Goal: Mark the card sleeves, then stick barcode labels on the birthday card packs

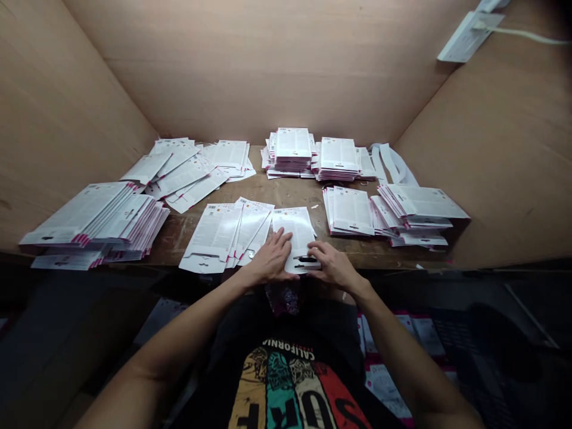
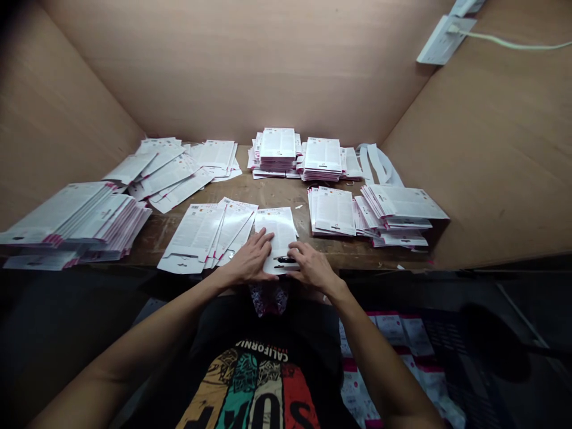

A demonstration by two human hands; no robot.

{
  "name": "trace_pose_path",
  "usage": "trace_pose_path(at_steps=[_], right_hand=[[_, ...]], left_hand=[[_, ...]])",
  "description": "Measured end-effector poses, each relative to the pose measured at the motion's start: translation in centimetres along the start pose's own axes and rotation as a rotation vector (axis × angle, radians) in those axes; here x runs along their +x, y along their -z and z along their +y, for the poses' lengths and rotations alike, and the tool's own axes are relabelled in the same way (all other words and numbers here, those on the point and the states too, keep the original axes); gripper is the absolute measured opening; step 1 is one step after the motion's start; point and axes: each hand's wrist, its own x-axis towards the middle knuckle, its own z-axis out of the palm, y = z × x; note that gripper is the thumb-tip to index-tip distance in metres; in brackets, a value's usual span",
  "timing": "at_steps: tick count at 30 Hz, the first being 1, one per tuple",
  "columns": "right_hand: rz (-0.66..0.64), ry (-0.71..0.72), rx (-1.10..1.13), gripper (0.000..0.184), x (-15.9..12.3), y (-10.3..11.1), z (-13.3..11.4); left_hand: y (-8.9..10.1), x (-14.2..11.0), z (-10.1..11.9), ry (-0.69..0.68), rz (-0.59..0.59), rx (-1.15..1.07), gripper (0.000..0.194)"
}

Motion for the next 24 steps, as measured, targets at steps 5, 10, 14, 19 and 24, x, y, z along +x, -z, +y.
trace_pose_path(at_steps=[5, 10, 14, 19, 24], right_hand=[[0.042, -0.238, -0.057, 0.03, 2.0, -1.0, -0.6], [0.196, -0.273, -0.226, 0.034, 2.5, -2.4, -3.4], [0.192, -0.157, -0.178, 0.033, 1.2, -3.9, -2.9], [0.383, -0.082, -0.003, 0.027, -0.2, -4.6, -0.9], [0.79, -0.167, 0.252, 0.026, -0.5, -3.2, -0.9]], left_hand=[[-0.5, 1.0, -0.1, 0.068, 0.101, -0.089, 0.027], [-0.1, 1.1, 0.0, 0.103, 0.195, -0.113, 0.021], [4.1, -5.8, -3.8, 0.338, 0.254, 0.016, 0.067], [7.9, -19.4, -9.6, 0.561, -0.169, 0.212, 0.088], [9.3, -21.1, -9.1, 0.43, 0.17, 0.08, 0.055]])
